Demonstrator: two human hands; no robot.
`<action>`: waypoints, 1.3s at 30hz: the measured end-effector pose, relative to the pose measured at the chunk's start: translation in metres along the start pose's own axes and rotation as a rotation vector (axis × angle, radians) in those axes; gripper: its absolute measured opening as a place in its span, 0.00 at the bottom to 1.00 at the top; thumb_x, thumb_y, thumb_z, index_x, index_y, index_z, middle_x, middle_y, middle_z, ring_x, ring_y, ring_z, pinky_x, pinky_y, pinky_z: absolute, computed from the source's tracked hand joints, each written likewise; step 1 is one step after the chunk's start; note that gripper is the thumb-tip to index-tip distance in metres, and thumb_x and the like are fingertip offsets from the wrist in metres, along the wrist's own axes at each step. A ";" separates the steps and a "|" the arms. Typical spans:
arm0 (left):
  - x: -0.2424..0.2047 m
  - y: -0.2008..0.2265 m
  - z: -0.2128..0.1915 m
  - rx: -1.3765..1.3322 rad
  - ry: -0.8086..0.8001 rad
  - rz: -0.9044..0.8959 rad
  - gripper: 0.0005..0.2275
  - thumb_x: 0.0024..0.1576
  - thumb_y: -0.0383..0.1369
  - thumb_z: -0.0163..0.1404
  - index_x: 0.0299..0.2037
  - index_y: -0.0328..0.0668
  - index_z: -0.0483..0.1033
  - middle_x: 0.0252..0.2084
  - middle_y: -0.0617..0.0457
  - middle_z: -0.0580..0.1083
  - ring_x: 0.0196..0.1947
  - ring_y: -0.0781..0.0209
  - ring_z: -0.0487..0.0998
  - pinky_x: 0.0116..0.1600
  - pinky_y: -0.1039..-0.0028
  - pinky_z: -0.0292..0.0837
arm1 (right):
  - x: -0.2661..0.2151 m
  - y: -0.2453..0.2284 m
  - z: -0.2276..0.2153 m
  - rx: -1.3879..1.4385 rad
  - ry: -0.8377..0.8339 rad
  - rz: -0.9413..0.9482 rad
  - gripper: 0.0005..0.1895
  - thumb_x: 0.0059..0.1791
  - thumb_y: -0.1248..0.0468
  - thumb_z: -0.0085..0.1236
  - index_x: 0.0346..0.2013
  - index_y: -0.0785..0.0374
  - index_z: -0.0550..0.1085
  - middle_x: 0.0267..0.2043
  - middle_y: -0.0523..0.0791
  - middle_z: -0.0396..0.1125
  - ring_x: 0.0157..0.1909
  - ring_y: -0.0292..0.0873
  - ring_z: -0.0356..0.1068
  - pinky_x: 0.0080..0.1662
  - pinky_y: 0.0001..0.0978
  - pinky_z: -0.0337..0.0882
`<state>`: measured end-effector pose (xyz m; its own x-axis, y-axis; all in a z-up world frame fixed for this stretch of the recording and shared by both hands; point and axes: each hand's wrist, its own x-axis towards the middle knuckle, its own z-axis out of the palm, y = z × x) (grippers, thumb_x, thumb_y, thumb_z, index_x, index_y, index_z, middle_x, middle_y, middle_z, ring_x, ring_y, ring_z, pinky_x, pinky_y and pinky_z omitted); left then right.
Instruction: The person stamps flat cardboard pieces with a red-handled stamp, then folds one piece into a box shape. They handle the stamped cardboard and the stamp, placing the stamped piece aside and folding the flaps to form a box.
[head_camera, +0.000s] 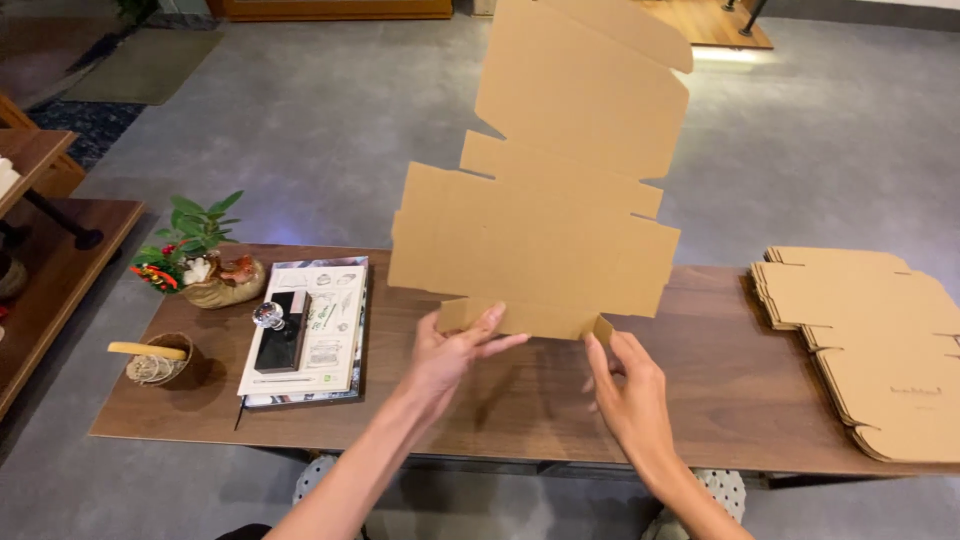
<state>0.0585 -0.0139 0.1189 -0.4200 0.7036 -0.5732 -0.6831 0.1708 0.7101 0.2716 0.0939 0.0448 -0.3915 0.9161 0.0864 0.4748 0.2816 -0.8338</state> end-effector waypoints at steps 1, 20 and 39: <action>-0.007 0.007 0.001 0.031 0.011 -0.043 0.59 0.57 0.33 0.61 0.85 0.50 0.17 0.78 0.33 0.76 0.54 0.45 0.91 0.89 0.48 0.58 | 0.001 -0.001 0.000 0.197 -0.011 0.171 0.19 0.62 0.59 0.60 0.29 0.62 0.69 0.21 0.48 0.67 0.24 0.40 0.78 0.24 0.37 0.84; 0.028 -0.029 -0.031 -0.108 -0.053 0.273 0.19 0.56 0.16 0.67 0.57 0.19 0.81 0.48 0.27 0.84 0.45 0.20 0.88 0.51 0.31 0.90 | 0.050 0.037 -0.041 0.621 0.279 0.164 0.17 0.58 0.61 0.73 0.60 0.63 0.81 0.48 0.43 0.77 0.39 0.42 0.79 0.36 0.41 0.89; 0.014 -0.029 -0.007 -0.100 -0.032 0.208 0.17 0.49 0.11 0.68 0.47 0.04 0.79 0.44 0.15 0.83 0.44 0.12 0.85 0.49 0.29 0.88 | 0.037 0.012 -0.034 0.248 0.495 -0.122 0.15 0.56 0.69 0.77 0.57 0.65 0.86 0.49 0.47 0.80 0.49 0.39 0.77 0.46 0.35 0.82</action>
<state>0.0682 -0.0141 0.0881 -0.5401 0.7381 -0.4042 -0.6400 -0.0484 0.7669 0.2899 0.1406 0.0560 0.0131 0.9223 0.3861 0.2268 0.3734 -0.8995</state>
